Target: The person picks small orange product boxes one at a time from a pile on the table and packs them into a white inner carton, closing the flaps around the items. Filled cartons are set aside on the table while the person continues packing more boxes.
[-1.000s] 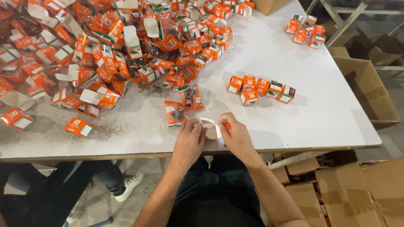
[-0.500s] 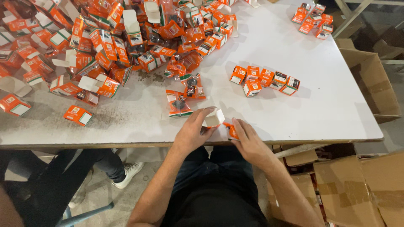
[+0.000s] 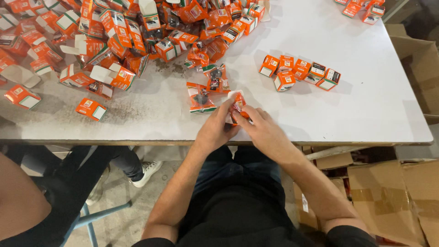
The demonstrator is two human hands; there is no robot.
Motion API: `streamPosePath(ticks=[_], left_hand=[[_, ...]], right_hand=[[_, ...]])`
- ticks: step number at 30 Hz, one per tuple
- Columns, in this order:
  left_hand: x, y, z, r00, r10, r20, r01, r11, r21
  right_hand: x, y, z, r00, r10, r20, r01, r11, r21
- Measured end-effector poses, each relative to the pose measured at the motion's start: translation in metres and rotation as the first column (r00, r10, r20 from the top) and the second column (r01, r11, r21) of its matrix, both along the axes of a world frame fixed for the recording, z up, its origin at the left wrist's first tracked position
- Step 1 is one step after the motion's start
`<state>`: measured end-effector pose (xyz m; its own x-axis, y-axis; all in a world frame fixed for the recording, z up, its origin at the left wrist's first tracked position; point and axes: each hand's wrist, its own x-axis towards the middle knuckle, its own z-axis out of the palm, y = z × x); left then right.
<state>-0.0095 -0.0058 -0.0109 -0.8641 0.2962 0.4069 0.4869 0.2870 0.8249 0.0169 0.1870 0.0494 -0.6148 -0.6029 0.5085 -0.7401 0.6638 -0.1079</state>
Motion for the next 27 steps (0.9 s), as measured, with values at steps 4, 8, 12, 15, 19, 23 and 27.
streamPosePath(ticks=[4, 8, 12, 15, 19, 23, 27], left_hand=[[-0.004, -0.001, -0.006, 0.994, -0.017, -0.111, 0.013, 0.999, -0.040], [-0.003, 0.002, -0.004, 0.990, 0.018, -0.143, -0.029, 0.997, -0.071], [0.001, 0.006, 0.001, 0.991, 0.049, -0.127, -0.058, 0.996, -0.070], [0.002, 0.005, 0.007, 0.986, 0.049, -0.157, -0.060, 0.996, -0.066], [0.005, 0.008, 0.012, 0.969, 0.090, -0.229, -0.125, 0.981, -0.146], [0.004, 0.012, 0.012, 0.910, 0.119, -0.398, -0.199, 0.966, -0.166], [0.009, 0.010, 0.005, 0.921, 0.153, -0.358, -0.229, 0.956, -0.181]], right_hand=[[-0.011, 0.006, 0.011, 0.997, 0.047, 0.058, -0.048, 0.999, 0.010], [-0.026, 0.009, 0.004, 0.997, 0.072, 0.011, -0.072, 0.997, -0.012], [-0.034, 0.013, -0.007, 0.996, 0.054, 0.075, -0.049, 0.997, -0.066], [-0.032, 0.014, -0.013, 0.994, 0.013, 0.106, -0.002, 0.994, -0.105], [-0.010, 0.020, -0.021, 0.980, 0.040, -0.195, -0.070, 0.986, -0.151], [-0.005, 0.019, -0.024, 0.976, -0.038, -0.214, 0.031, 0.999, -0.040], [-0.012, 0.012, -0.025, 0.989, -0.084, -0.122, 0.078, 0.995, -0.058]])
